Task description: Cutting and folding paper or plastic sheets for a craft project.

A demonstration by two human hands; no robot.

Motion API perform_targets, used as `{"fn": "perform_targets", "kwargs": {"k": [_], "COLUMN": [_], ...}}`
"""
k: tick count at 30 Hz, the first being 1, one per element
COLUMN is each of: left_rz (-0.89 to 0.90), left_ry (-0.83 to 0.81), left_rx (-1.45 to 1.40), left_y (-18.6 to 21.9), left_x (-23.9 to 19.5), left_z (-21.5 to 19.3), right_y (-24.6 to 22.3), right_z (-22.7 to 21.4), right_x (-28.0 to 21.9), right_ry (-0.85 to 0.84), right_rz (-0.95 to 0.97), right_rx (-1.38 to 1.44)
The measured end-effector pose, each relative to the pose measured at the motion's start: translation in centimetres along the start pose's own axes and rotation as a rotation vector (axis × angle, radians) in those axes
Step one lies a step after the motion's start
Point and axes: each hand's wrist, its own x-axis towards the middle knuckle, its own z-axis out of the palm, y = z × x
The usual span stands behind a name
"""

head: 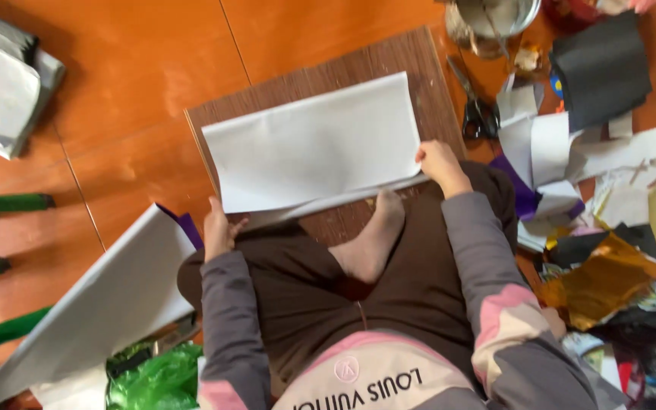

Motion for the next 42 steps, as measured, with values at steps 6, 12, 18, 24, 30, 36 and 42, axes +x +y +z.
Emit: {"fn": "perform_targets", "kwargs": {"k": [6, 12, 18, 24, 30, 36, 42], "left_rz": [0.514, 0.386, 0.469, 0.506, 0.493, 0.576, 1.219], "left_ry": [0.127, 0.244, 0.323, 0.311, 0.304, 0.421, 0.019], "left_rx": [0.704, 0.891, 0.991, 1.049, 1.116, 1.184, 1.339], "left_y": [-5.9, -4.2, -6.3, -6.9, -7.0, -6.3, -4.5], "left_x": [7.2, 3.8, 6.8, 7.3, 7.8, 4.8, 3.3], "left_z": [-3.0, -1.3, -2.1, -2.4, -2.6, -0.9, 11.9], "right_y": [-2.9, -1.2, -0.4, -1.0, -0.7, -2.1, -11.9], "right_z": [-0.8, 1.1, 2.2, 2.2, 2.3, 2.1, 9.2], "right_x": [-1.0, -0.4, 0.0, -0.1, -0.1, -0.7, 3.0], "right_ry": [-0.043, -0.062, -0.091, -0.15, -0.165, -0.018, 0.316], "right_rz": [0.072, 0.108, 0.078, 0.143, 0.131, 0.052, -0.607], "right_rx": [-0.104, -0.157, -0.296, -0.352, -0.355, -0.502, 0.124]}}
